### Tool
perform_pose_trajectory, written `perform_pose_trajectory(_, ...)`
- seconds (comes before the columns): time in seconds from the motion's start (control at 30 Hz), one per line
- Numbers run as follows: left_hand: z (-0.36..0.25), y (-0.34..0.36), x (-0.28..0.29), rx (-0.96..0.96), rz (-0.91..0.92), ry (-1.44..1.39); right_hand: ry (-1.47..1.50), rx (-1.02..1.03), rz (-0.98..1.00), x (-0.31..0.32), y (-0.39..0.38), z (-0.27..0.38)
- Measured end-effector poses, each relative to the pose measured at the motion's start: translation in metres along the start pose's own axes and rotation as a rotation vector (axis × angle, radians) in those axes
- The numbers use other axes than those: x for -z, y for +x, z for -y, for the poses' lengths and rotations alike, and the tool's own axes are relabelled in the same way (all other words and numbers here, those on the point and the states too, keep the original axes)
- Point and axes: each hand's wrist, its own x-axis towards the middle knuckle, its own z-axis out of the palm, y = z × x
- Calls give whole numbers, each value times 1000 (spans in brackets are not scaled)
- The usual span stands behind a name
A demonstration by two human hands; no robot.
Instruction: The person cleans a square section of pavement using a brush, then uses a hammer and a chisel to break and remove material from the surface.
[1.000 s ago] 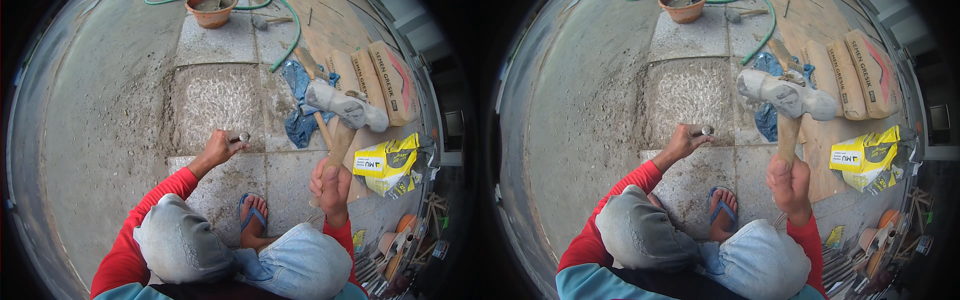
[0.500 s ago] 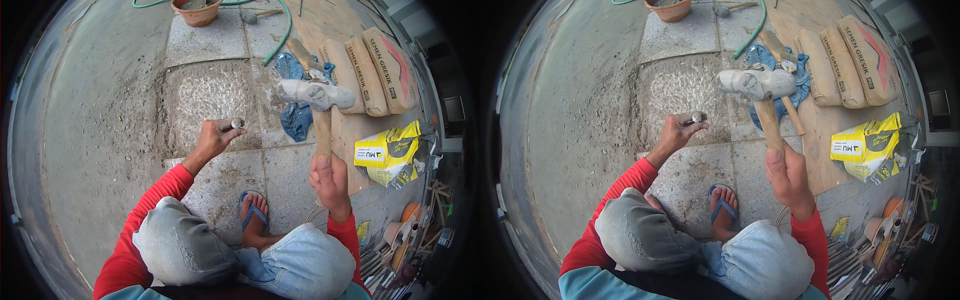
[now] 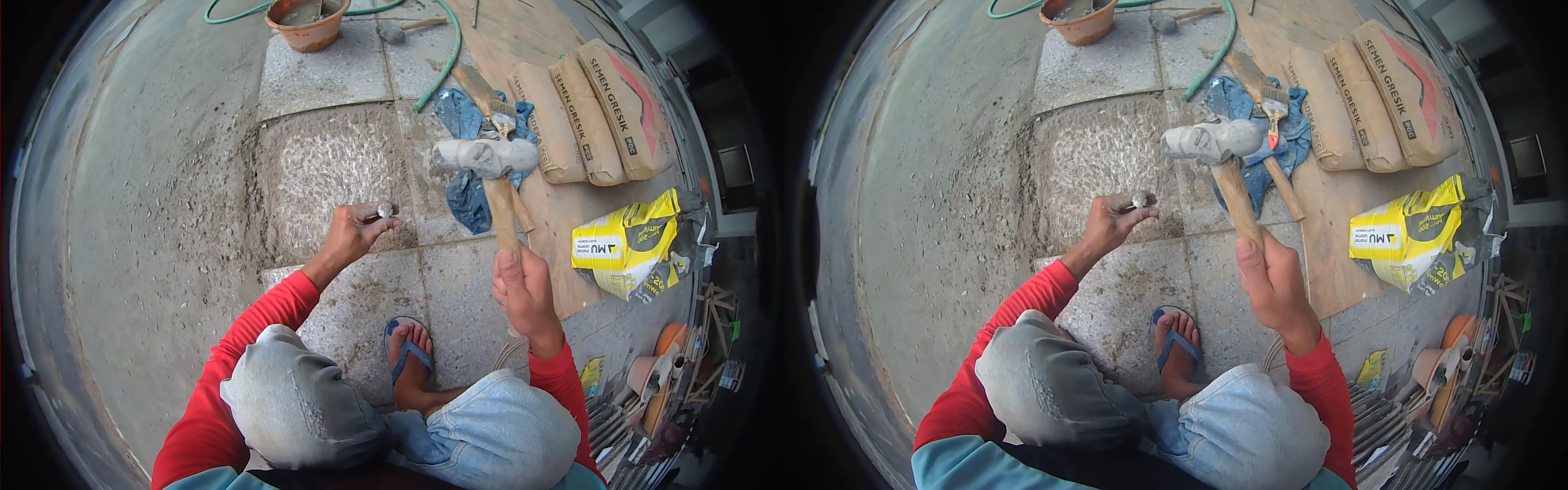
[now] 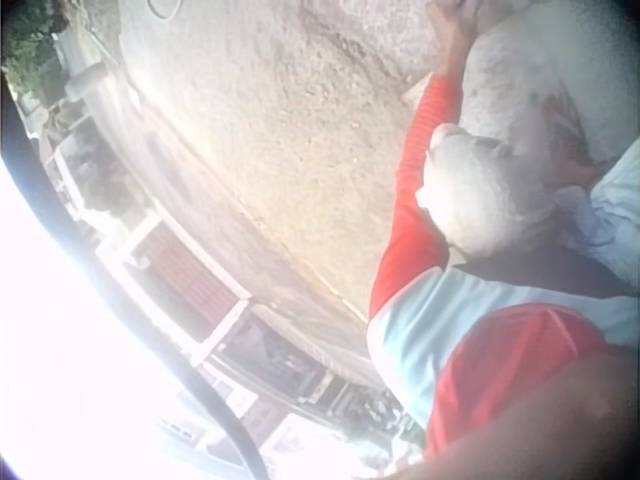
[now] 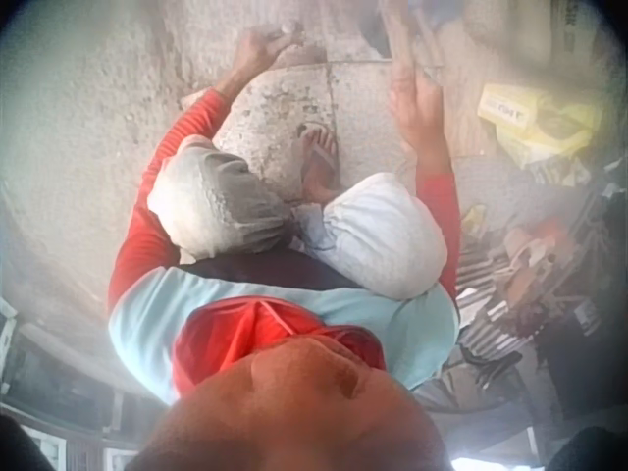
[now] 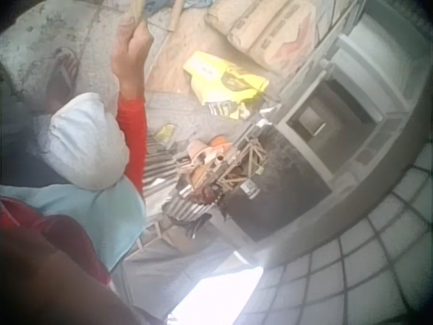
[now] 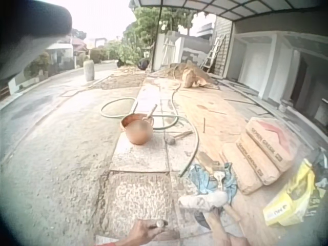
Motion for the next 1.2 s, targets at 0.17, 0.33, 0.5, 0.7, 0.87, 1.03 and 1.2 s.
perform_pose_trajectory(0.17, 5, 8, -17, -84, 83, 123, 259, 363, -93, 2, -11, 27)
perform_pose_trajectory(0.33, 3, 11, -19, -63, 2, 72, -735, 32, 53, -24, 7, -37)
perform_pose_trajectory(0.5, -6, 12, -16, -68, 17, 72, -392, 52, 28, 1, 1, -28)
perform_pose_trajectory(0.7, -8, 10, -23, -150, 137, 216, 13, 294, -34, 19, -21, 21)
perform_pose_trajectory(0.87, -9, 7, -22, -147, 151, 156, -399, 284, -45, -18, -3, -30)
perform_pose_trajectory(1.03, -7, 3, -19, -24, 185, 109, -234, -66, 4, -6, 0, -29)
perform_pose_trajectory(1.2, -5, -2, -20, -154, 204, 93, 214, 203, -46, 21, -24, 22)
